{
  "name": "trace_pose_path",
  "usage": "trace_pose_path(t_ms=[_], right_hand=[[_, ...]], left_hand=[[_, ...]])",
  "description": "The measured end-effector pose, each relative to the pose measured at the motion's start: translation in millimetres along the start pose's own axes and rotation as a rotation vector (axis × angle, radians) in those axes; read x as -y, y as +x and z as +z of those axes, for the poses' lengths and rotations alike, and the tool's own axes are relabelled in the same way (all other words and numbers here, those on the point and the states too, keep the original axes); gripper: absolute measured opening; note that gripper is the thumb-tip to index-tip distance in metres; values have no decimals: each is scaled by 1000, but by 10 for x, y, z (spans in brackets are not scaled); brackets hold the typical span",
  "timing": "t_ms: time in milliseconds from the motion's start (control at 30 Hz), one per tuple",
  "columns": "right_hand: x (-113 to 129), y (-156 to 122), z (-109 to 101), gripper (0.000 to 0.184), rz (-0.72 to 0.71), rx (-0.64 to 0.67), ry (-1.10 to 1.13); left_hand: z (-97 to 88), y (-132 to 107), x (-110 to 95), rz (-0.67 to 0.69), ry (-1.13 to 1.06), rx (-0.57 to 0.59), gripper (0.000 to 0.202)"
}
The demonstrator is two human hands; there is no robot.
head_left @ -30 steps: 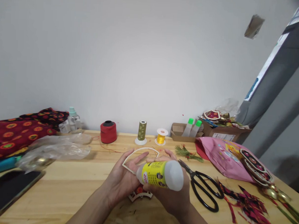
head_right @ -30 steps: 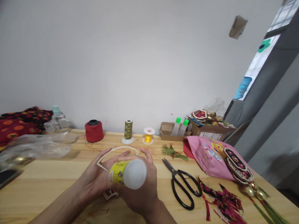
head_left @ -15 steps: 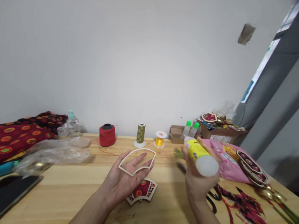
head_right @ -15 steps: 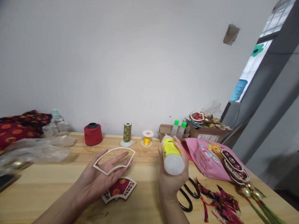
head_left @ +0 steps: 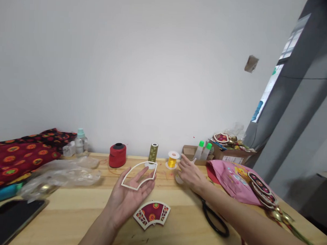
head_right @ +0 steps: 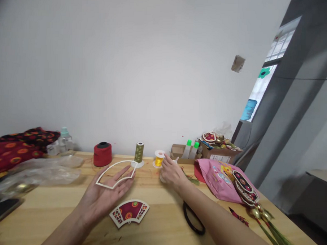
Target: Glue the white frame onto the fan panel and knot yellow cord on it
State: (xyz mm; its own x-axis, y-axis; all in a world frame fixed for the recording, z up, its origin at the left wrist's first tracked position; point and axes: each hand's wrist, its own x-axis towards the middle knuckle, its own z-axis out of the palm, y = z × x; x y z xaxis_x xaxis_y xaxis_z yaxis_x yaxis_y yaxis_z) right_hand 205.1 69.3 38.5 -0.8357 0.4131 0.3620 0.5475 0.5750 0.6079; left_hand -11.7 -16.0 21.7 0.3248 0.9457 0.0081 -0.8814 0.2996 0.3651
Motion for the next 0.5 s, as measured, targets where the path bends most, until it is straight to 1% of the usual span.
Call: trace_pose_path(t_ms=[133,200,333,500], right_hand=[[-41,45,78,15,-205,68,-90],[-41,62,111,16,-255,85,-112],[-48,95,130,17,-265,128,-155],[-131,97,70,16,-262,154,-166]], left_hand=[[-39,-4,-5,-9,-11,-24,57],[-61,-5,-6,-5,-16,-40,57],[-93,-5,-15,15,-18,-68,59],[-115,12,-37,37,-41,-109,60]])
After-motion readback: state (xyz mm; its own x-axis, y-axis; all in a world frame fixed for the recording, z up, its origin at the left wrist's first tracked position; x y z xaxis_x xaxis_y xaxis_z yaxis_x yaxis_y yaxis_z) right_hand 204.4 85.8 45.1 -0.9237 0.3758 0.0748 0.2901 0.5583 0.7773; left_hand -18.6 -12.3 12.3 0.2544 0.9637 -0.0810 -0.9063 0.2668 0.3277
